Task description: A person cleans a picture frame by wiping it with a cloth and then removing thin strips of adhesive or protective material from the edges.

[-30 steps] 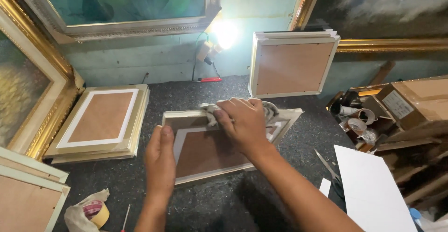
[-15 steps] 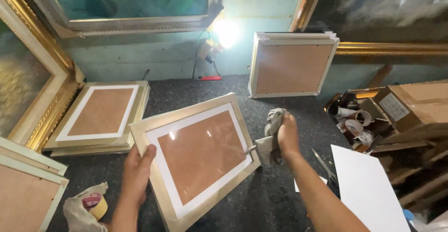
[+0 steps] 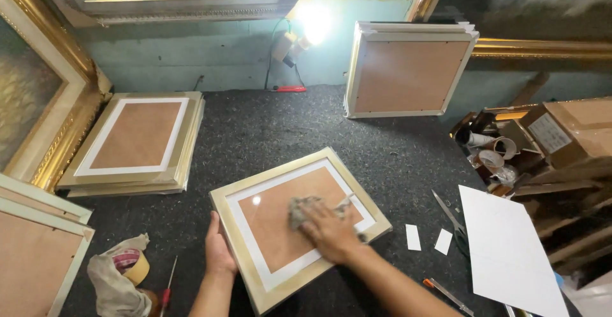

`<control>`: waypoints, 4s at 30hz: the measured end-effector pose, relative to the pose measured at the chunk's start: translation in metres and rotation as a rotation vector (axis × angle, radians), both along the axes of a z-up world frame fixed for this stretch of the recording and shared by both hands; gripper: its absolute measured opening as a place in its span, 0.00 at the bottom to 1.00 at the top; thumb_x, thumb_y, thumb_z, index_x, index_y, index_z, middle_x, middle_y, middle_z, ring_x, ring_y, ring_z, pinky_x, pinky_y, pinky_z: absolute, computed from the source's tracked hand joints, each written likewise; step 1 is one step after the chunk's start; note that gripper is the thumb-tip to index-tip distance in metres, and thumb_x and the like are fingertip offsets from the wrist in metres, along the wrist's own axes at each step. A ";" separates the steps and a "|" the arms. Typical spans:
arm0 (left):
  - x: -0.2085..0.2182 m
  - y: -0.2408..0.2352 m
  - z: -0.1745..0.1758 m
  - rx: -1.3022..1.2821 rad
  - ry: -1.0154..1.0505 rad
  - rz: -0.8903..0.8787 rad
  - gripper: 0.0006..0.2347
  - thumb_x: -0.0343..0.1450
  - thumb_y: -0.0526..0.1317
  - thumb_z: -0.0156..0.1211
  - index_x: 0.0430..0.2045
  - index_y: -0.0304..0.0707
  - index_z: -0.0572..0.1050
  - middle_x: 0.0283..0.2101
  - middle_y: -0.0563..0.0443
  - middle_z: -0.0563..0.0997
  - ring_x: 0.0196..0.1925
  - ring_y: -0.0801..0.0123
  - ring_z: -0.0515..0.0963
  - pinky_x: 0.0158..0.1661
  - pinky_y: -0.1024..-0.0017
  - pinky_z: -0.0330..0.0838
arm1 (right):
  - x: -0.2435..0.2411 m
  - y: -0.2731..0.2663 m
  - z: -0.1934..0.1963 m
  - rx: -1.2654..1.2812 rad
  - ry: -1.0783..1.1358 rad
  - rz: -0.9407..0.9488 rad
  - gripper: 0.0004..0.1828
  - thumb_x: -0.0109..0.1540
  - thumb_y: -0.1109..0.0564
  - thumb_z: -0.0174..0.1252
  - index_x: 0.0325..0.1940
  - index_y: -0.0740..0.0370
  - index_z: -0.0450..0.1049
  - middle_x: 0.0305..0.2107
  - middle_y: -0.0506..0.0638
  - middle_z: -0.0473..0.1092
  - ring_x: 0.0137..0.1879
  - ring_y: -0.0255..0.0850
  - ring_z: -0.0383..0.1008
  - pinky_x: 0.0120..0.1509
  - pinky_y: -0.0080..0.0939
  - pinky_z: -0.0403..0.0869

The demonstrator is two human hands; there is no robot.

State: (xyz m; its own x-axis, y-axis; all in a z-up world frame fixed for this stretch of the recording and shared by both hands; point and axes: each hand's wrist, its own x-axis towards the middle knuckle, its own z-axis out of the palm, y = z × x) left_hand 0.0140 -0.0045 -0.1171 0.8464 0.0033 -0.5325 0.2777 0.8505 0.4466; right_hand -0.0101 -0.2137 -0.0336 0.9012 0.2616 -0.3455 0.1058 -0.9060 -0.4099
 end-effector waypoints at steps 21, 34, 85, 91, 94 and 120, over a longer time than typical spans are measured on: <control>0.016 0.015 -0.041 -0.038 0.157 -0.210 0.29 0.62 0.65 0.37 0.41 0.40 0.70 0.42 0.39 0.74 0.47 0.51 0.71 0.47 0.59 0.63 | 0.088 0.077 -0.050 -0.073 -0.322 -0.008 0.21 0.58 0.36 0.33 0.52 0.33 0.62 0.39 0.49 0.61 0.48 0.46 0.61 0.52 0.58 0.55; 0.027 0.015 -0.025 -0.127 0.163 -0.202 0.31 0.62 0.63 0.34 0.48 0.39 0.66 0.47 0.38 0.71 0.51 0.50 0.68 0.52 0.58 0.59 | 0.119 0.114 -0.099 -0.175 -0.469 0.055 0.25 0.59 0.52 0.30 0.61 0.56 0.51 0.63 0.51 0.43 0.68 0.43 0.40 0.58 0.68 0.50; 0.010 0.004 -0.016 0.036 0.009 -0.245 0.24 0.64 0.63 0.39 0.43 0.51 0.70 0.47 0.51 0.73 0.51 0.58 0.71 0.55 0.60 0.60 | -0.049 0.007 -0.080 -0.087 -0.512 0.189 0.25 0.59 0.45 0.43 0.56 0.62 0.59 0.60 0.57 0.48 0.65 0.57 0.44 0.56 0.75 0.47; 0.022 0.015 -0.045 0.076 -0.050 -0.272 0.22 0.66 0.61 0.39 0.40 0.49 0.72 0.45 0.50 0.75 0.48 0.61 0.73 0.51 0.62 0.65 | -0.025 -0.136 -0.108 -0.473 -0.364 -0.398 0.23 0.61 0.44 0.39 0.60 0.41 0.53 0.63 0.45 0.41 0.66 0.49 0.42 0.57 0.67 0.54; 0.033 0.020 -0.063 0.089 -0.111 -0.346 0.22 0.67 0.61 0.38 0.42 0.49 0.70 0.47 0.49 0.73 0.50 0.59 0.71 0.50 0.59 0.65 | -0.015 -0.194 -0.122 -0.482 -0.435 -0.461 0.17 0.57 0.44 0.47 0.50 0.35 0.64 0.50 0.35 0.57 0.56 0.39 0.60 0.53 0.47 0.68; -0.091 0.008 -0.009 1.183 0.144 -0.255 0.13 0.59 0.36 0.59 0.36 0.31 0.72 0.31 0.42 0.79 0.27 0.64 0.77 0.26 0.70 0.73 | -0.052 -0.163 -0.079 0.138 -0.099 -0.774 0.19 0.51 0.49 0.53 0.46 0.49 0.73 0.40 0.44 0.72 0.48 0.37 0.70 0.52 0.37 0.65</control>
State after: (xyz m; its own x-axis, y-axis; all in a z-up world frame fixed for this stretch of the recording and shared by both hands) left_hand -0.0773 0.0030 -0.1266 0.8269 0.3928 -0.4025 0.4884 -0.1468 0.8602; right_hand -0.0621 -0.3767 -0.1125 0.8694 -0.4177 -0.2641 -0.4918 -0.6787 -0.5454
